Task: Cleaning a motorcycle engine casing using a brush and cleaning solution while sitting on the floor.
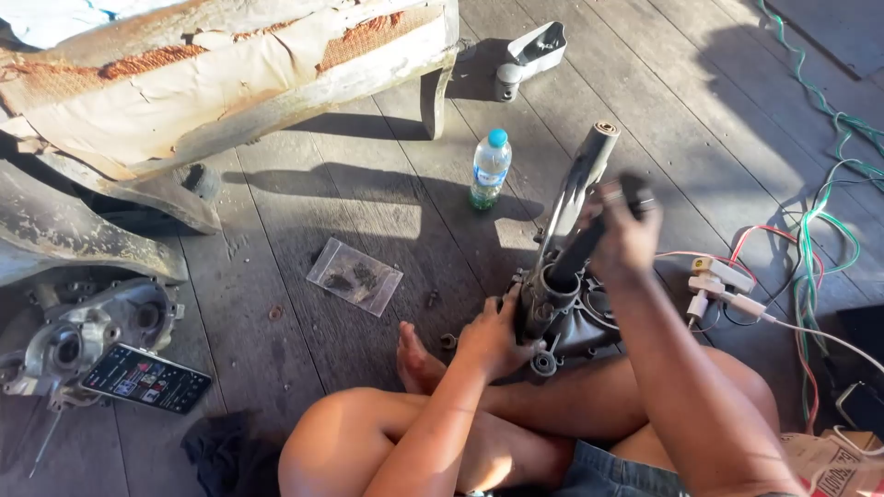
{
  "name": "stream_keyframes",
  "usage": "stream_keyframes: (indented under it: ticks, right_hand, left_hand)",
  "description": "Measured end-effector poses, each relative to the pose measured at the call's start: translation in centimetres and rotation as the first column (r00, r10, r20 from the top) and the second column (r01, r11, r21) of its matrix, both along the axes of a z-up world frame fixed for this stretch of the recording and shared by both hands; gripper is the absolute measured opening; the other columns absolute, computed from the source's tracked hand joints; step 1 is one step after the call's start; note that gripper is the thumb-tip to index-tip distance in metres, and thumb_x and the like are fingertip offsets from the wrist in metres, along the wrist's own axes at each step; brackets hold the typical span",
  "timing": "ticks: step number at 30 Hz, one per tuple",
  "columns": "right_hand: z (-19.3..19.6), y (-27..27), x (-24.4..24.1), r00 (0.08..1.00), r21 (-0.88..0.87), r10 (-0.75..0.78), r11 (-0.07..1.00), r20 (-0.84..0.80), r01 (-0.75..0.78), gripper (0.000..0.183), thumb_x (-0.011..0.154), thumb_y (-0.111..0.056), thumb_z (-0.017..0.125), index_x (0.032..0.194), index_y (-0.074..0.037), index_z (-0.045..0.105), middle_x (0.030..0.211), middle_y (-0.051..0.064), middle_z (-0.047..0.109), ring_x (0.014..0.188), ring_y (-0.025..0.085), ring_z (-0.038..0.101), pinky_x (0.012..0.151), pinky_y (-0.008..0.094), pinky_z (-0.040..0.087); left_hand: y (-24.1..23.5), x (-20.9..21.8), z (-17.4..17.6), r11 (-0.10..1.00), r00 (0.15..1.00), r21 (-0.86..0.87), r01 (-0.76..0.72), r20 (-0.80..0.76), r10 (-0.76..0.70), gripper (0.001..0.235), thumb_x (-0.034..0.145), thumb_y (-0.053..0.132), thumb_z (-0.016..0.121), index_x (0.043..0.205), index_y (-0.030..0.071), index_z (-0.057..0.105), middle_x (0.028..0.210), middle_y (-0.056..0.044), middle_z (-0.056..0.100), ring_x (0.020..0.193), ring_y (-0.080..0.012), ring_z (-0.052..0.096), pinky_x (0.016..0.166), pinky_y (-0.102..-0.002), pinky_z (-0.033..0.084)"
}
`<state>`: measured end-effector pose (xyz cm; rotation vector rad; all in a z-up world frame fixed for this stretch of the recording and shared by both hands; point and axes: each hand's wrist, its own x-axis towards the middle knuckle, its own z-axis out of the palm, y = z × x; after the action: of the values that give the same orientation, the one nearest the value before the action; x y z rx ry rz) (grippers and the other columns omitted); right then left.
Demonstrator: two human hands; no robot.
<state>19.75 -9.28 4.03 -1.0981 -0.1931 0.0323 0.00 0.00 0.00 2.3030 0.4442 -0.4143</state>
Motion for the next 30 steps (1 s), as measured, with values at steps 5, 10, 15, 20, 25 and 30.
stream_keyframes:
  ticks: [5, 10, 15, 20, 25, 30]
  right_hand:
    - [-1.5, 1.3, -0.3, 0.986, -0.127, 0.003, 0.992, 0.166, 0.018, 0.021, 0.098, -0.006, 0.075, 0.08, -0.005, 0.065, 0.06, 0.013, 0.059, 0.046, 0.023, 0.06, 0.044, 0.033, 0.051]
    - [-3.0, 0.8, -1.4, 0.997, -0.09, 0.004, 0.996, 0.083, 0.003, 0.029, 0.104, -0.017, 0.068, 0.077, -0.007, 0.066, 0.061, 0.011, 0.061, 0.049, 0.018, 0.061, 0.047, 0.028, 0.05]
    - [-0.6, -1.4, 0.0, 0.987, -0.023, 0.02, 1.0, 0.158, -0.016, 0.018, 0.102, -0.001, 0.075, 0.089, -0.003, 0.063, 0.062, 0.018, 0.058, 0.048, 0.029, 0.062, 0.049, 0.037, 0.053]
    - [0.6, -0.5, -1.7, 0.957, -0.363, 0.256, 0.912, 0.14, -0.191, 0.005, 0.093, -0.004, 0.077, 0.095, -0.002, 0.073, 0.07, 0.014, 0.066, 0.059, 0.02, 0.069, 0.058, 0.032, 0.06]
    - [-1.4, -0.8, -0.7, 0.996, 0.106, 0.03, 0.994, 0.082, -0.039, 0.013, 0.105, -0.001, 0.07, 0.098, -0.003, 0.059, 0.07, 0.017, 0.059, 0.047, 0.024, 0.058, 0.048, 0.032, 0.05]
    - [1.6, -0.2, -0.9, 0.997, 0.014, -0.03, 0.999, 0.066, 0.029, 0.055, 0.105, -0.051, 0.051, 0.072, -0.008, 0.06, 0.052, 0.017, 0.054, 0.033, 0.024, 0.053, 0.033, 0.029, 0.043]
  left_hand:
    - [-0.2, 0.0, 0.5, 1.0, 1.0, 0.0, 0.0, -0.025, 0.0, 0.094, 0.088, 0.045, 0.063, 0.165, 0.018, 0.017, 0.15, -0.022, 0.044, 0.129, -0.0462, 0.057, 0.1, -0.058, 0.052]
    - [0.1, -0.3, 0.3, 0.999, 0.999, -0.029, -0.044, -0.001, 0.044, 0.093, 0.088, 0.047, 0.063, 0.164, 0.016, 0.02, 0.147, -0.022, 0.046, 0.128, -0.0462, 0.058, 0.1, -0.057, 0.053]
    - [0.2, 0.1, 0.5, 1.0, 0.999, -0.015, 0.0, -0.038, -0.001, 0.099, 0.086, 0.055, 0.066, 0.165, 0.019, 0.018, 0.151, -0.023, 0.043, 0.132, -0.0468, 0.056, 0.103, -0.058, 0.05]
    - [0.3, 0.2, 0.2, 1.0, 1.0, -0.018, -0.012, -0.012, 0.012, 0.096, 0.087, 0.053, 0.066, 0.164, 0.022, 0.018, 0.149, -0.02, 0.044, 0.13, -0.0449, 0.057, 0.101, -0.057, 0.052]
    - [-0.2, 0.0, -0.6, 1.0, 0.999, -0.02, -0.02, -0.027, 0.019, 0.096, 0.086, 0.058, 0.065, 0.163, 0.024, 0.017, 0.151, -0.019, 0.043, 0.132, -0.044, 0.056, 0.103, -0.057, 0.052]
    - [0.1, 0.4, -1.1, 0.999, 0.999, -0.029, -0.031, -0.026, 0.031, 0.096, 0.086, 0.058, 0.064, 0.163, 0.023, 0.02, 0.149, -0.018, 0.044, 0.13, -0.0431, 0.058, 0.1, -0.056, 0.053]
